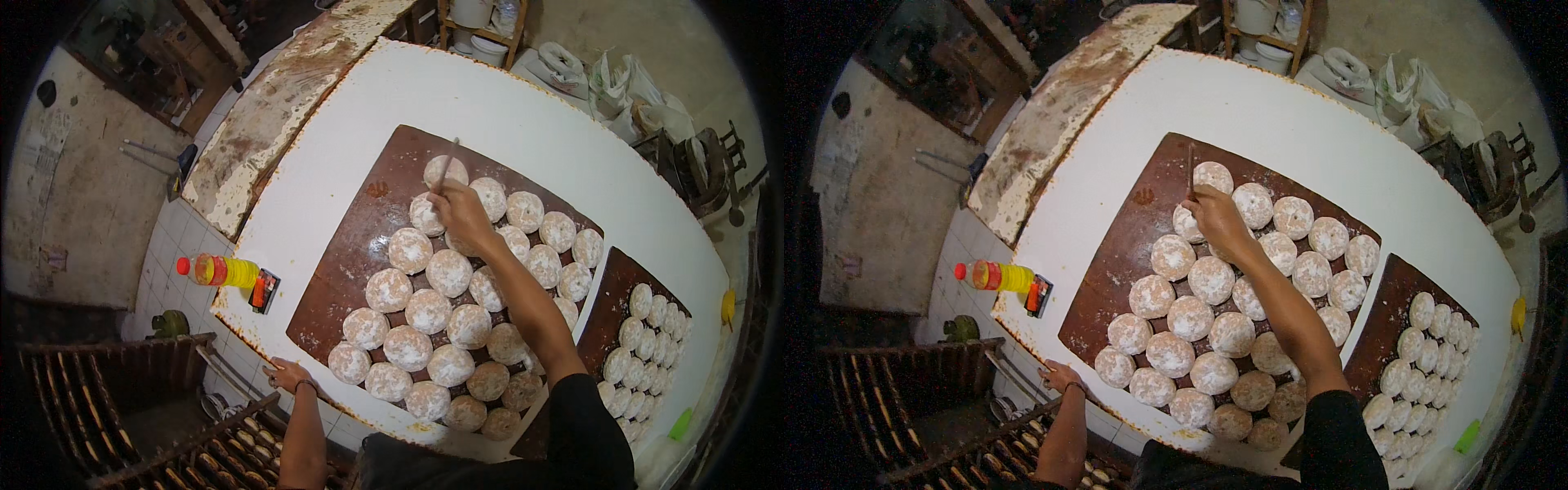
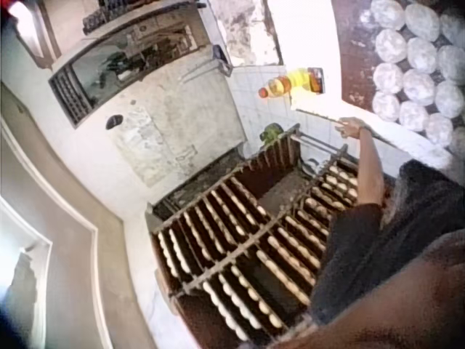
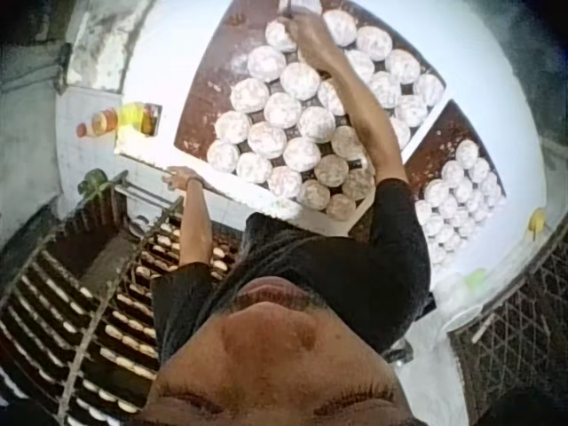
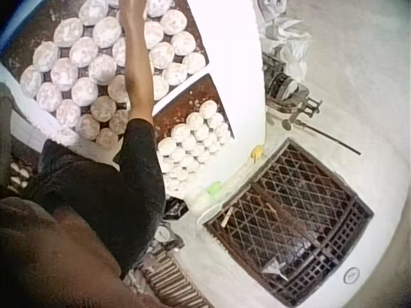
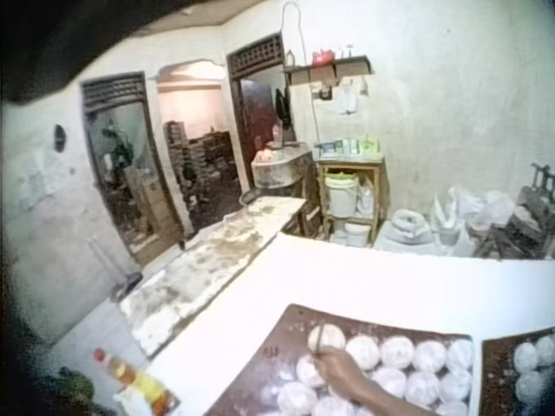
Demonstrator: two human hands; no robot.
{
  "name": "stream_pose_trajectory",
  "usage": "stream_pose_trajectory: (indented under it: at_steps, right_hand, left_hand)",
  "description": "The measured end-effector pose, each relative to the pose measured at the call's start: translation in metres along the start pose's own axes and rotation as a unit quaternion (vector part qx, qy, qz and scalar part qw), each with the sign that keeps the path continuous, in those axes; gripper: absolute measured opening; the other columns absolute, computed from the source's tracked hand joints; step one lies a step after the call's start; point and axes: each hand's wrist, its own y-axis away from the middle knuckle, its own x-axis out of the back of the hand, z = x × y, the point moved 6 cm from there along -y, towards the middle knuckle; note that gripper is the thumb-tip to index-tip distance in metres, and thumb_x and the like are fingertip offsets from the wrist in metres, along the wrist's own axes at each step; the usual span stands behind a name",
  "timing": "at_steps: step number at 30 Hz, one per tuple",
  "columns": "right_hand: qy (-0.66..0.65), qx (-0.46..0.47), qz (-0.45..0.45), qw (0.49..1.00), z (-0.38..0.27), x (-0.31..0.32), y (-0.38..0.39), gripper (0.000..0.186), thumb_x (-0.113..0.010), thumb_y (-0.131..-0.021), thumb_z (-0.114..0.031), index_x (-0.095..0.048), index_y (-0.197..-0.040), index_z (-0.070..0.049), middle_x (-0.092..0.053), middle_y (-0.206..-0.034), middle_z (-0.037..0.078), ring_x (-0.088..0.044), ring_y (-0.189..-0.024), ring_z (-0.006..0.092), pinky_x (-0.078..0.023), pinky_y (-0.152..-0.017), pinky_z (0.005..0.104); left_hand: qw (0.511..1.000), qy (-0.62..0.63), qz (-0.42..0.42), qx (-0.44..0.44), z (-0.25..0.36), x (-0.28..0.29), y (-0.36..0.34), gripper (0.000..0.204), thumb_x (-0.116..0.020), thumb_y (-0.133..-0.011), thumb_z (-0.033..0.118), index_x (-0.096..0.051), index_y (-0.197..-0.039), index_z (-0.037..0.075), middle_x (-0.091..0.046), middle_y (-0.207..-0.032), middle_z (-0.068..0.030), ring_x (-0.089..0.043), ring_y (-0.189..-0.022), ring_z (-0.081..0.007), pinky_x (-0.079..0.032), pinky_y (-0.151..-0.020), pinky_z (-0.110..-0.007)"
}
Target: The person decorates several donuts with red jam using a piping bag, then places a tray of finished donuts onto a wooden storage rack.
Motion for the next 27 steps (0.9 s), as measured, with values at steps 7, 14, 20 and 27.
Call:
stream_pose_trajectory:
  at_steps: [7,14,20,27]
  right_hand:
    - [-0.060,0.003,-0.041,0.997,-0.039,-0.027,0.030,0.011,-0.052,-0.078,-0.007,-0.052,-0.080,0.004,-0.051,-0.075,0.013,-0.051,-0.066,0.0255,-0.042,-0.061,0.0319]
    - [-0.082,-0.001,-0.002,0.997,-0.094,-0.020,0.045,0.013,-0.056,-0.076,-0.008,-0.053,-0.077,0.004,-0.053,-0.076,0.016,-0.053,-0.068,0.0281,-0.042,-0.060,0.0320]
    - [-0.066,0.025,-0.085,0.994,-0.078,-0.071,0.079,0.013,-0.056,-0.074,-0.006,-0.053,-0.078,0.006,-0.053,-0.076,0.016,-0.054,-0.068,0.0281,-0.042,-0.060,0.0338]
    - [-0.082,0.075,-0.084,0.990,-0.153,-0.058,0.104,0.008,-0.057,-0.075,-0.006,-0.055,-0.080,0.000,-0.055,-0.074,0.013,-0.055,-0.068,0.0226,-0.043,-0.061,0.0310]
  left_hand:
    - [1.000,-0.028,-0.013,0.001,0.013,0.004,0.013,0.064,-0.017,-0.084,0.053,-0.014,-0.130,0.008,-0.018,-0.125,-0.0242,-0.043,-0.100,-0.0393,-0.045,-0.073,-0.047]
    - [0.999,-0.030,-0.023,0.012,0.000,0.008,0.006,0.064,-0.016,-0.084,0.053,-0.013,-0.130,0.009,-0.018,-0.126,-0.0237,-0.045,-0.097,-0.0381,-0.045,-0.072,-0.048]
    - [0.999,-0.035,-0.024,-0.007,0.011,0.006,0.012,0.059,-0.016,-0.085,0.049,-0.016,-0.129,0.009,-0.021,-0.124,-0.0229,-0.047,-0.095,-0.0378,-0.046,-0.070,-0.047]
    - [1.000,-0.020,-0.018,0.002,0.001,0.004,0.001,0.061,-0.018,-0.084,0.051,-0.016,-0.129,0.010,-0.023,-0.125,-0.0191,-0.046,-0.098,-0.0372,-0.046,-0.073,-0.048]
